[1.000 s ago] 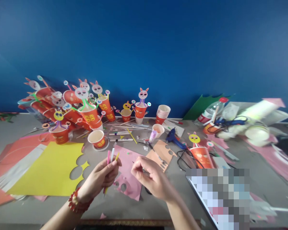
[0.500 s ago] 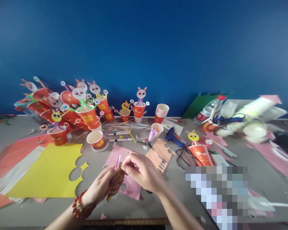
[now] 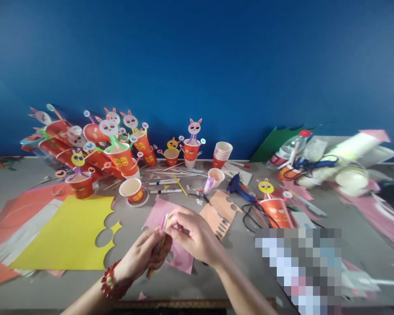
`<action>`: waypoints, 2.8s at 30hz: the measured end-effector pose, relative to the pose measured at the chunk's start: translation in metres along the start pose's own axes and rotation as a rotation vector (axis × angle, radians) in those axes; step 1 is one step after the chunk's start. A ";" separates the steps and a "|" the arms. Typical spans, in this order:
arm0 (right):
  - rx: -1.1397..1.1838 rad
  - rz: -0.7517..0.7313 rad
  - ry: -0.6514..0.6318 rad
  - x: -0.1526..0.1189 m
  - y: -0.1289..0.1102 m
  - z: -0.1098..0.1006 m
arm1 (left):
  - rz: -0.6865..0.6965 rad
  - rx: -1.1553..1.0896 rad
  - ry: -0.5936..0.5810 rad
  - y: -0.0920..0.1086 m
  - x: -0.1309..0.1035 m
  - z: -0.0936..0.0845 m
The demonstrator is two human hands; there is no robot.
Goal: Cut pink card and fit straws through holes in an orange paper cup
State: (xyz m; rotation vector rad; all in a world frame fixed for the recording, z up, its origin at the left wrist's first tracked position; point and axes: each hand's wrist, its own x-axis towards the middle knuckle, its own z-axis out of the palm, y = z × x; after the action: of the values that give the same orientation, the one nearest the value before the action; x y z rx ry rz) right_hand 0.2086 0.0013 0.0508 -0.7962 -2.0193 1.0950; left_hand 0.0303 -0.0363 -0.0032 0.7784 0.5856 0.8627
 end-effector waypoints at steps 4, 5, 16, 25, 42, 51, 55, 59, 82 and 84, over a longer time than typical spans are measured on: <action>0.011 0.018 0.012 0.001 0.001 0.001 | 0.027 0.062 0.016 -0.001 -0.001 0.001; 0.011 0.022 0.019 0.001 0.001 0.001 | 0.029 0.071 0.020 -0.001 -0.002 0.001; -0.247 0.111 -0.030 0.008 -0.008 -0.003 | 0.030 0.253 0.137 0.005 -0.003 0.005; -0.348 0.117 -0.018 0.012 -0.014 -0.001 | 0.069 0.444 0.212 0.002 -0.001 0.003; -0.598 0.103 0.094 0.011 -0.018 0.013 | 0.137 0.625 0.233 0.004 0.000 0.004; -0.569 0.152 0.109 0.010 -0.021 0.015 | 0.177 0.712 0.217 0.004 -0.002 0.004; -0.564 0.150 0.131 0.008 -0.020 0.017 | 0.203 0.734 0.202 0.007 -0.001 0.006; -0.565 0.161 0.139 0.008 -0.019 0.017 | 0.227 0.733 0.201 0.008 -0.002 0.006; -0.306 0.253 0.008 0.010 -0.018 -0.002 | 0.048 0.499 0.045 0.012 -0.007 0.003; -0.230 0.252 -0.051 0.011 -0.017 -0.006 | 0.028 0.455 0.006 0.012 -0.008 0.002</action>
State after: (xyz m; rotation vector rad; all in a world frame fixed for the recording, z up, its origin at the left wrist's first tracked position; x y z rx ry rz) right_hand 0.2043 0.0047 0.0710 -1.1777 -2.1570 1.0381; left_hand 0.0220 -0.0386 0.0086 1.1981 0.7918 0.7650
